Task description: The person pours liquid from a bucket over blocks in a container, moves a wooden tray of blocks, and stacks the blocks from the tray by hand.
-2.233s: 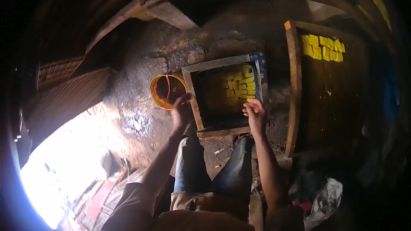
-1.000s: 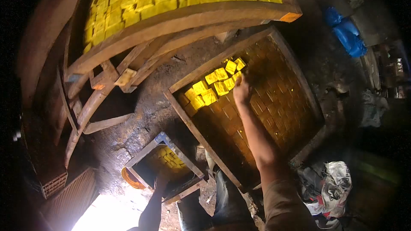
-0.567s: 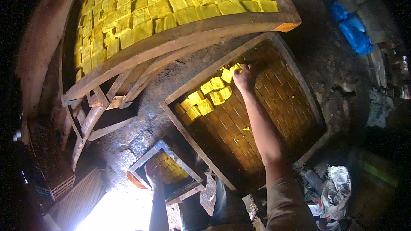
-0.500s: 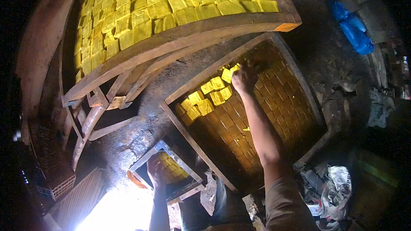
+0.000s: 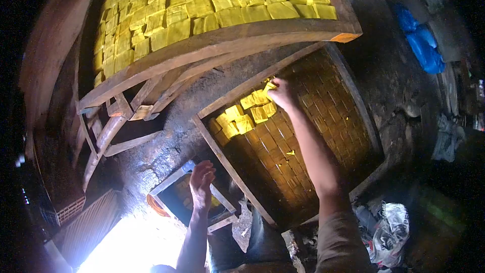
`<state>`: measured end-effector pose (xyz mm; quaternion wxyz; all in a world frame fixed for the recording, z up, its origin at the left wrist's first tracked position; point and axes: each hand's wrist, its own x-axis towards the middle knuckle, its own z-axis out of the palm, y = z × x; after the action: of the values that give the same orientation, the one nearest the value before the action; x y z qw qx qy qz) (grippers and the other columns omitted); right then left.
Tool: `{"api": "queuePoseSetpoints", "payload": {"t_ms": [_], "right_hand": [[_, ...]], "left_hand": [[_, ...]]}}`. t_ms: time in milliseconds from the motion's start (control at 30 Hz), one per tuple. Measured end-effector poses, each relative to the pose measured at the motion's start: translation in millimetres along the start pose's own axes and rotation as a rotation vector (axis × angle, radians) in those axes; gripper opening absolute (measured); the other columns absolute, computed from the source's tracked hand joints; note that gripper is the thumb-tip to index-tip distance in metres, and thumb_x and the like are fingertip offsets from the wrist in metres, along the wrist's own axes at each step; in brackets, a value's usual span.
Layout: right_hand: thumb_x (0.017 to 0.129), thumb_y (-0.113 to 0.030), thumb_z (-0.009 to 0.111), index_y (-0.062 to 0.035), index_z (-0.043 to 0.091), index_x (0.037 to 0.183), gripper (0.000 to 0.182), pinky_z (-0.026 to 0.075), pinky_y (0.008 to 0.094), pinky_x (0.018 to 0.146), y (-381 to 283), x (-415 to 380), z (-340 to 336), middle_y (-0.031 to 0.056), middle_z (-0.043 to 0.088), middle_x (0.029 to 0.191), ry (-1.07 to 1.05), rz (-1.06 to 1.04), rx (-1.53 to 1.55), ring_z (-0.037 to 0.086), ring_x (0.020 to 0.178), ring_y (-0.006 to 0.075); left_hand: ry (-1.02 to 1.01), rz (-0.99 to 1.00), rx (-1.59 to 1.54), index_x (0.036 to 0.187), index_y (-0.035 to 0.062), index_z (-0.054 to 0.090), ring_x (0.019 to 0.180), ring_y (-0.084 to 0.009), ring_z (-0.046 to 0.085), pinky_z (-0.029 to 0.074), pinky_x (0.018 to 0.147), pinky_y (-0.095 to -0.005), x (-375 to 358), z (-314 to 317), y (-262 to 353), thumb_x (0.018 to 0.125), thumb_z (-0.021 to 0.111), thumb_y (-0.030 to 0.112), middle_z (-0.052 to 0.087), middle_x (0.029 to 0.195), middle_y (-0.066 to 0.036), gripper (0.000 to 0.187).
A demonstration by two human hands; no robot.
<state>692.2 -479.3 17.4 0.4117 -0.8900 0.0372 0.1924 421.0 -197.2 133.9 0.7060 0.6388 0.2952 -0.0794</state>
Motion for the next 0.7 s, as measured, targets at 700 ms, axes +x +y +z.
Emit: {"api": "queuePoseSetpoints", "payload": {"t_ms": [700], "right_hand": [[0.078,-0.014,0.060,0.0006,0.062,0.106,0.032,0.048,0.0394,0.085,30.4,-68.5,58.5,0.0138,0.063,0.106,0.351,0.003,0.231,0.059,0.096,0.0252]], "left_hand": [[-0.212,-0.001,-0.202,0.115,0.0010,0.058,0.094,-0.0169,0.060,0.046,0.083,-0.0284,29.3,45.5,-6.6,0.086,0.056,0.007,0.064,0.105,-0.009,0.029]]}}
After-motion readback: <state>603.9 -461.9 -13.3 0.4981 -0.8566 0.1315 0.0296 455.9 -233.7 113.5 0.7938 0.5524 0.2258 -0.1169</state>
